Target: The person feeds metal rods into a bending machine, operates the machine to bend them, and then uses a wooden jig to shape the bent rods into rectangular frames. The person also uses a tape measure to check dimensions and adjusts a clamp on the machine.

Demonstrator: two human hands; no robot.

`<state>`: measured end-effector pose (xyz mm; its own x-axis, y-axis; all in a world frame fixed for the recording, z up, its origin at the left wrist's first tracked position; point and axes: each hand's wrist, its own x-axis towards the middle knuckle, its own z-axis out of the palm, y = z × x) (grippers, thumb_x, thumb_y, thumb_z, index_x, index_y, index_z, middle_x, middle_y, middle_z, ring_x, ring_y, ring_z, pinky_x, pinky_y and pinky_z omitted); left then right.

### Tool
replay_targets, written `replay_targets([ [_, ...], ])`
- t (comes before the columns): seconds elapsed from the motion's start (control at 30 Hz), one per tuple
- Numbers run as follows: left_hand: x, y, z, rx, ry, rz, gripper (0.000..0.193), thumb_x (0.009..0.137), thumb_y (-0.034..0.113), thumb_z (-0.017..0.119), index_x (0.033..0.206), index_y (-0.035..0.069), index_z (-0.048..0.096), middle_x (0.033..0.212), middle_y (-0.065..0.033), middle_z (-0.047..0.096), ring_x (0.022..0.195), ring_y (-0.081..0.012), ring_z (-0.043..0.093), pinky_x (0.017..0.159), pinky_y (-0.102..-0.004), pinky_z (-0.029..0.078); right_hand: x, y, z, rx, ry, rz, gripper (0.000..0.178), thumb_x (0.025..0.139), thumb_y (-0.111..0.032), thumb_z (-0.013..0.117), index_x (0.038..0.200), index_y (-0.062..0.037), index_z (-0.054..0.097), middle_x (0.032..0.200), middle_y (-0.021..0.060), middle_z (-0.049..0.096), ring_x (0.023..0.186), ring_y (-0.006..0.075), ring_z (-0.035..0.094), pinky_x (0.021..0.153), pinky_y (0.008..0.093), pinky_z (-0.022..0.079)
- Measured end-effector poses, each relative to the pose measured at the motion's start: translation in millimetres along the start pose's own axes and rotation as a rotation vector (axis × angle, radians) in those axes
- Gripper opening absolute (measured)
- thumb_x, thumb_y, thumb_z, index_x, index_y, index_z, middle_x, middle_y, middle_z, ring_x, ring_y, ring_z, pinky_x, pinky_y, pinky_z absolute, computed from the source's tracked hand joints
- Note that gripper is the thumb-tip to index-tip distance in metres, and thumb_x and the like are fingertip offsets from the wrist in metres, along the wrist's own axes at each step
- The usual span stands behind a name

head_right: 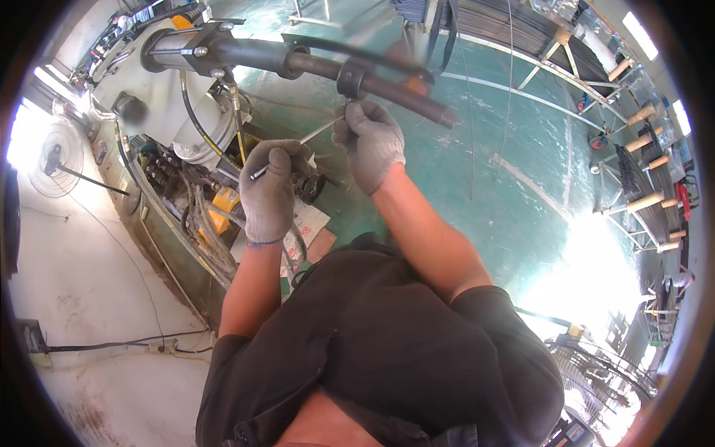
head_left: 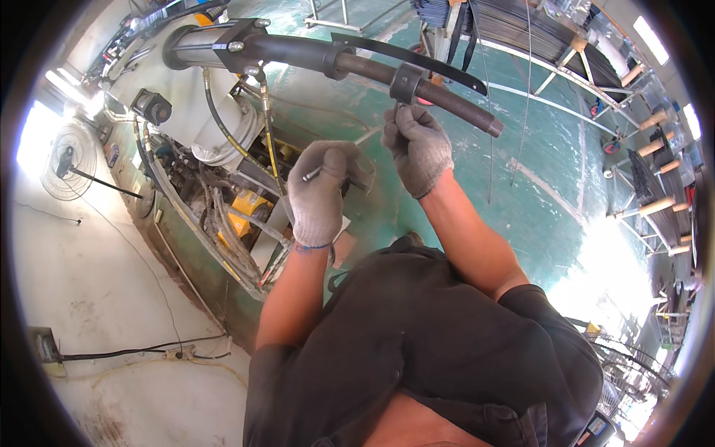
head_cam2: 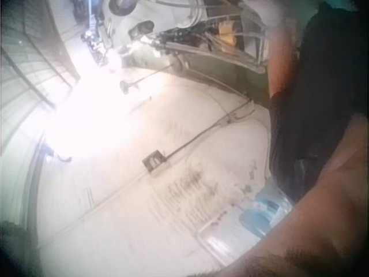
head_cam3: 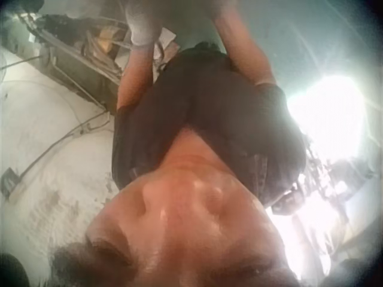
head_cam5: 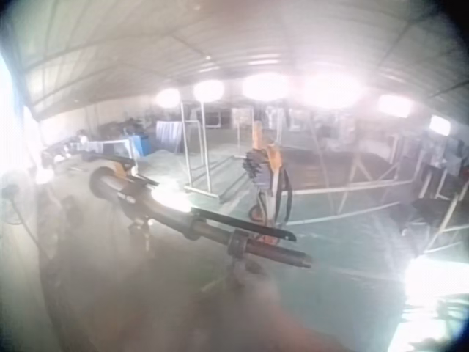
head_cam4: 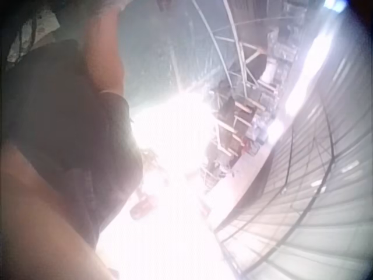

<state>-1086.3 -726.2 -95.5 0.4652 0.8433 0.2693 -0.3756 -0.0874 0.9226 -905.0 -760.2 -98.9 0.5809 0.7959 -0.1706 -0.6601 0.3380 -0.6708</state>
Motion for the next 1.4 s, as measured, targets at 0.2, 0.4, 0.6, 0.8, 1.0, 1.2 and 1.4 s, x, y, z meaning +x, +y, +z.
replay_targets([
  [0.2, 2.8, 17.9, 8.3, 0.149, -0.038, 0.084, 0.034, 0.11, 0.031, 0.068, 0.109, -0.002, 0.073, 0.097, -0.0075, 0.073, 0.082, -0.0141, 0.068, 0.075, -0.0286, 0.054, 0.0, 4.7, -6.2, 0.114, -0.109, 0.106, 0.021, 0.111, -0.018, 0.064, 0.122, 0.0005, 0.062, 0.105, 0.0087, 0.068, 0.083, 0.016, 0.063, 0.073, 0.0306, 0.056],
  [0.4, 10.6, 15.9, 0.4, 0.178, 0.015, 0.042, 0.026, 0.108, 0.024, 0.068, 0.108, -0.002, 0.074, 0.093, -0.0064, 0.072, 0.082, -0.0134, 0.068, 0.075, -0.0278, 0.054, 5.9, 10.4, 1.6, -0.022, -0.169, 0.082, 0.029, 0.112, -0.023, 0.063, 0.123, 0.0037, 0.062, 0.101, 0.0083, 0.067, 0.081, 0.0158, 0.06, 0.071, 0.0303, 0.052],
  [0.6, 3.1, -4.0, -6.5, -0.145, -0.036, -0.056, 0.031, 0.11, 0.027, 0.067, 0.113, -0.004, 0.072, 0.103, -0.0114, 0.073, 0.091, -0.0186, 0.07, 0.083, -0.0334, 0.057, 0.3, 7.7, -0.8, -0.171, -0.015, -0.02, 0.026, 0.11, -0.023, 0.066, 0.116, 0.0027, 0.066, 0.09, 0.0091, 0.068, 0.072, 0.0187, 0.064, 0.067, 0.0338, 0.055],
  [0.8, 5.7, -14.3, -11.9, -0.145, -0.058, -0.066, 0.044, 0.107, 0.039, 0.069, 0.118, -0.003, 0.067, 0.107, -0.0147, 0.073, 0.091, -0.0234, 0.07, 0.084, -0.0384, 0.057, 5.2, 8.3, -7.4, -0.227, -0.043, -0.052, 0.026, 0.109, -0.023, 0.067, 0.116, 0.0024, 0.068, 0.092, 0.0101, 0.071, 0.074, 0.0196, 0.067, 0.068, 0.0346, 0.057],
  [1.0, 26.1, -16.5, -19.6, -0.298, -0.009, -0.085, 0.036, 0.11, 0.032, 0.064, 0.12, -0.003, 0.065, 0.1, -0.0142, 0.072, 0.089, -0.0262, 0.071, 0.085, -0.0417, 0.058, 12.0, 20.4, -5.6, -0.22, -0.068, -0.125, 0.025, 0.108, -0.02, 0.069, 0.119, 0.0034, 0.068, 0.098, 0.0121, 0.073, 0.079, 0.0208, 0.07, 0.072, 0.037, 0.061],
  [1.2, 46.9, -29.4, -27.6, -0.567, 0.045, -0.22, 0.032, 0.111, 0.028, 0.063, 0.121, -0.002, 0.065, 0.097, -0.0138, 0.072, 0.084, -0.0256, 0.071, 0.081, -0.044, 0.06, 9.0, 21.4, -1.4, -0.321, -0.035, -0.207, 0.025, 0.109, -0.019, 0.068, 0.118, 0.0039, 0.069, 0.095, 0.0115, 0.073, 0.077, 0.0216, 0.072, 0.075, 0.0381, 0.063],
  [1.4, 38.9, -6.6, -9.6, -0.261, 0.103, -0.043, 0.031, 0.11, 0.025, 0.066, 0.119, -0.004, 0.065, 0.095, -0.0147, 0.071, 0.081, -0.0253, 0.07, 0.079, -0.0392, 0.059, 8.0, 19.6, -3.1, -0.32, -0.041, -0.192, 0.026, 0.108, -0.02, 0.068, 0.117, 0.0044, 0.068, 0.092, 0.0112, 0.073, 0.076, 0.0217, 0.072, 0.073, 0.0385, 0.062],
])
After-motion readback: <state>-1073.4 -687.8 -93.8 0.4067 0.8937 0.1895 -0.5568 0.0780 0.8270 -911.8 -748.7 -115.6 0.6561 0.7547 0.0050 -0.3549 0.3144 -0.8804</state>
